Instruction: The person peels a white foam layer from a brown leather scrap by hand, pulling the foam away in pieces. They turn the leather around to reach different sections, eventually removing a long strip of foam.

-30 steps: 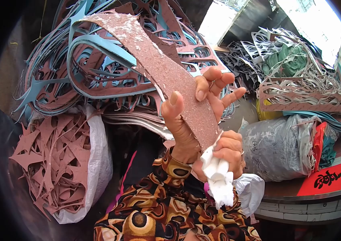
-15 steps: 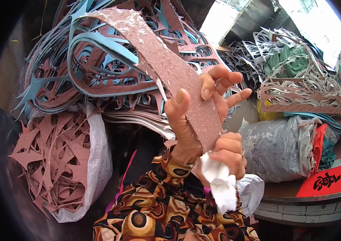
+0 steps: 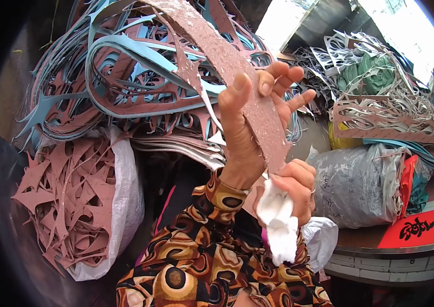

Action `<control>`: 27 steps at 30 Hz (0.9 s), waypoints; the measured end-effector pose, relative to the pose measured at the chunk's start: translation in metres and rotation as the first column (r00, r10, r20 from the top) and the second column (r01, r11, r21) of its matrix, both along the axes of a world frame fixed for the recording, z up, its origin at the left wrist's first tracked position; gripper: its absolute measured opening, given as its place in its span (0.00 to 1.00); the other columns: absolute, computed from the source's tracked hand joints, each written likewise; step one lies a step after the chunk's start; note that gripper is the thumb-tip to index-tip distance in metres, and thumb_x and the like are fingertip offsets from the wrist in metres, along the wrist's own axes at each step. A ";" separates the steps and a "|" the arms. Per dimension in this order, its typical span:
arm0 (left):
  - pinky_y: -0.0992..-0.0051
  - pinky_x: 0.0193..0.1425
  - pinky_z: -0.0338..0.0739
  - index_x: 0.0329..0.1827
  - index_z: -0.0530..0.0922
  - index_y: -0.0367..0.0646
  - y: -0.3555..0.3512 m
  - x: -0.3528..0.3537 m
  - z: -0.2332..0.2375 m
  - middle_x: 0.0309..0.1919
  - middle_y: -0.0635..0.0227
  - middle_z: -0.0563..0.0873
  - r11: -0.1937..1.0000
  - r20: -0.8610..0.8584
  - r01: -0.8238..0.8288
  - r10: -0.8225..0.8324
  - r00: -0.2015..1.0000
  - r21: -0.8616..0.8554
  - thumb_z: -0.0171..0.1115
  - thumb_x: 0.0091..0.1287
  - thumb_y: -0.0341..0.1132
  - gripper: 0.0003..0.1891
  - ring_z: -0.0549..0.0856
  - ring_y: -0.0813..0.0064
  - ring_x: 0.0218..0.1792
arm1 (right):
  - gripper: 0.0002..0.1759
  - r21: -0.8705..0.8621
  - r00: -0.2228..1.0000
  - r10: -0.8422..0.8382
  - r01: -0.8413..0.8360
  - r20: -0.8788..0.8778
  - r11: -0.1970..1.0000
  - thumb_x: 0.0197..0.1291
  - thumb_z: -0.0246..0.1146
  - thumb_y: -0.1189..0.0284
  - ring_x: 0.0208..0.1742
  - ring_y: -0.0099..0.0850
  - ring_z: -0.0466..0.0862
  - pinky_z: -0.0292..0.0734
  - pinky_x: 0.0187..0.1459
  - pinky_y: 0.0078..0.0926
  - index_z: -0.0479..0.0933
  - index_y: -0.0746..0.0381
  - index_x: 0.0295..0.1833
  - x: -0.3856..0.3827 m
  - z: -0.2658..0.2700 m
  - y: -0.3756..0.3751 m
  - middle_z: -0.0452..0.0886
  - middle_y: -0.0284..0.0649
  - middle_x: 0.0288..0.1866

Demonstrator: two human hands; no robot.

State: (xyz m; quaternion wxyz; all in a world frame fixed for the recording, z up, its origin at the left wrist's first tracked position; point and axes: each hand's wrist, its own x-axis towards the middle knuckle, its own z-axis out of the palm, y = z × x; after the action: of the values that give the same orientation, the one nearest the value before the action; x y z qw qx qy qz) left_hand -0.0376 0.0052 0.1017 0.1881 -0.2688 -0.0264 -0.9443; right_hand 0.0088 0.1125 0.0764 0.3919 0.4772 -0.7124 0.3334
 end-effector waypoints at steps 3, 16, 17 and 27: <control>0.51 0.58 0.70 0.25 0.70 0.47 0.005 -0.002 -0.003 0.45 0.64 0.79 1.000 0.012 0.011 -0.012 1.000 0.023 0.59 0.61 0.52 0.19 0.75 0.66 0.56 | 0.17 -0.110 0.996 0.023 -0.013 0.091 0.994 0.38 0.69 0.82 0.36 0.38 0.77 0.73 0.36 0.35 0.69 0.62 0.35 0.001 -0.016 0.005 0.75 0.42 0.36; 0.54 0.51 0.74 0.25 0.69 0.50 -0.001 -0.019 0.006 0.40 0.67 0.80 0.997 -0.001 -0.075 0.075 0.997 -0.032 0.60 0.62 0.51 0.17 0.77 0.71 0.53 | 0.23 -0.105 0.987 0.004 0.013 0.163 0.994 0.34 0.67 0.81 0.33 0.34 0.72 0.69 0.36 0.28 0.66 0.62 0.39 -0.002 -0.001 0.013 0.71 0.41 0.33; 0.54 0.52 0.72 0.27 0.70 0.48 -0.004 -0.021 0.007 0.40 0.67 0.80 0.999 0.023 -0.042 0.042 0.999 0.002 0.62 0.59 0.51 0.17 0.77 0.71 0.51 | 0.22 0.013 0.991 -0.008 0.006 0.135 1.000 0.34 0.67 0.82 0.33 0.34 0.72 0.68 0.35 0.28 0.66 0.62 0.38 -0.005 -0.004 0.016 0.71 0.41 0.33; 0.55 0.51 0.68 0.39 0.75 0.46 0.002 -0.027 0.002 0.39 0.70 0.79 0.998 0.116 -0.059 0.058 0.992 0.000 0.67 0.55 0.52 0.20 0.77 0.72 0.48 | 0.20 -0.217 0.851 0.302 -0.227 0.429 0.949 0.31 0.67 0.82 0.35 0.36 0.75 0.72 0.36 0.32 0.67 0.61 0.33 -0.005 -0.019 0.037 0.74 0.45 0.34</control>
State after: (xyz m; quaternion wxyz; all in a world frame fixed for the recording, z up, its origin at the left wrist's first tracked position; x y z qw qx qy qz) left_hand -0.0642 0.0077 0.1039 0.2143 -0.2124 -0.0435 -0.9524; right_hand 0.0037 0.1491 0.0576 0.2000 0.4465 -0.6830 0.5424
